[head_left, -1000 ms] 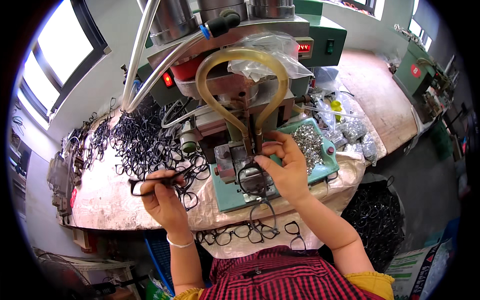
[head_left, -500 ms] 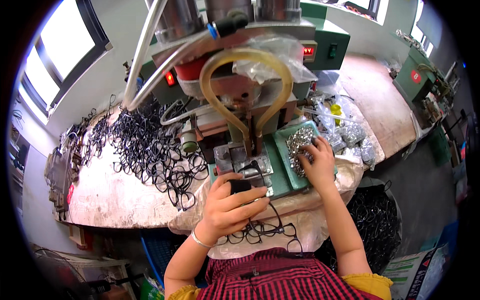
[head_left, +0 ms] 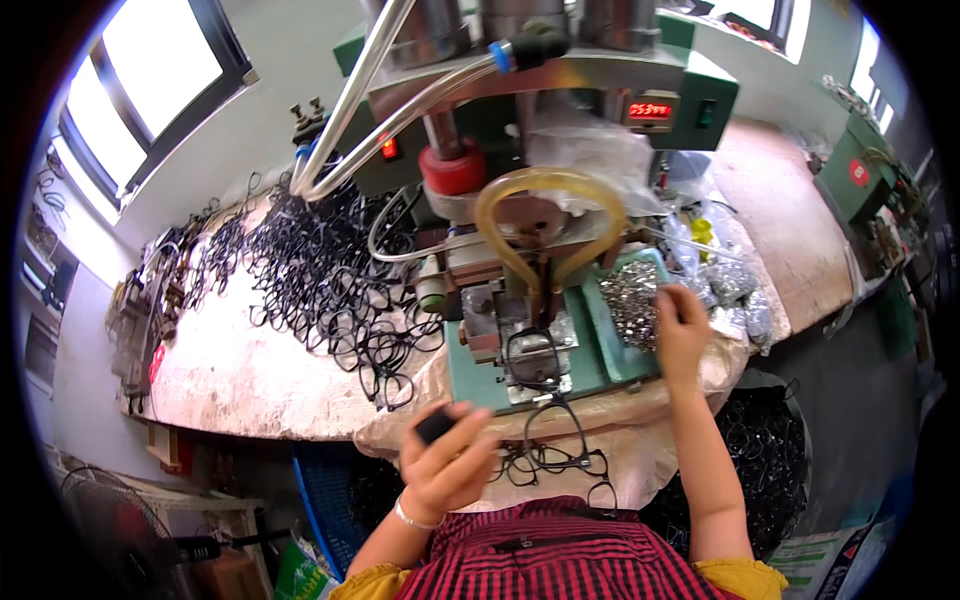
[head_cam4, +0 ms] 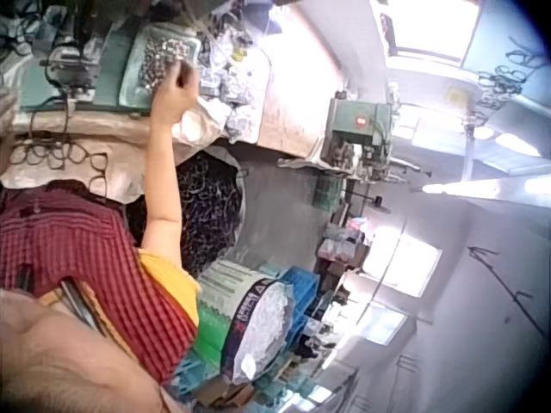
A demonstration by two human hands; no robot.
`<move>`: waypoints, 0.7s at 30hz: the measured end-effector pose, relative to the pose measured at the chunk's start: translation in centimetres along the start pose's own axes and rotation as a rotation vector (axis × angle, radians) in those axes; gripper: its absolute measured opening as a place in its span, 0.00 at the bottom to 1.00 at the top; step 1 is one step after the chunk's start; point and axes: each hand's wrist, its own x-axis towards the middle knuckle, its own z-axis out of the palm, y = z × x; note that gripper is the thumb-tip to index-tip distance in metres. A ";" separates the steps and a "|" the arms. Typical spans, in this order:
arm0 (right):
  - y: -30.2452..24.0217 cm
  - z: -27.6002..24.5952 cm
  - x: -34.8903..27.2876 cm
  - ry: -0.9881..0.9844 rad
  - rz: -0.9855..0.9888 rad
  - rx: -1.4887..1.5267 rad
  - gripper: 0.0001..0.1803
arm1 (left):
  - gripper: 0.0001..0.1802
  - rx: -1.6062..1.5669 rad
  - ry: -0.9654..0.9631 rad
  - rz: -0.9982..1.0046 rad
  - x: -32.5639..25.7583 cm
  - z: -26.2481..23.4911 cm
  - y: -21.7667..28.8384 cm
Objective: The person repeatedly picks up black eyeglass frames and small metal screws, places them into a green manual press machine, and operates the lever to attach the screws. Finished frames are placed on the table to the left.
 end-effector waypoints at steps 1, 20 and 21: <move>1.2 -1.1 -0.5 0.055 0.158 0.352 0.05 | 0.13 0.052 0.146 -0.130 -1.7 -0.7 -0.5; -1.2 -1.6 -3.7 0.010 -0.105 -0.134 0.07 | 0.09 0.553 -0.343 -0.438 -2.1 4.7 -16.5; -0.4 -2.9 -4.1 0.022 -0.061 -0.103 0.06 | 0.09 0.513 -0.304 -0.430 -3.3 4.8 -17.4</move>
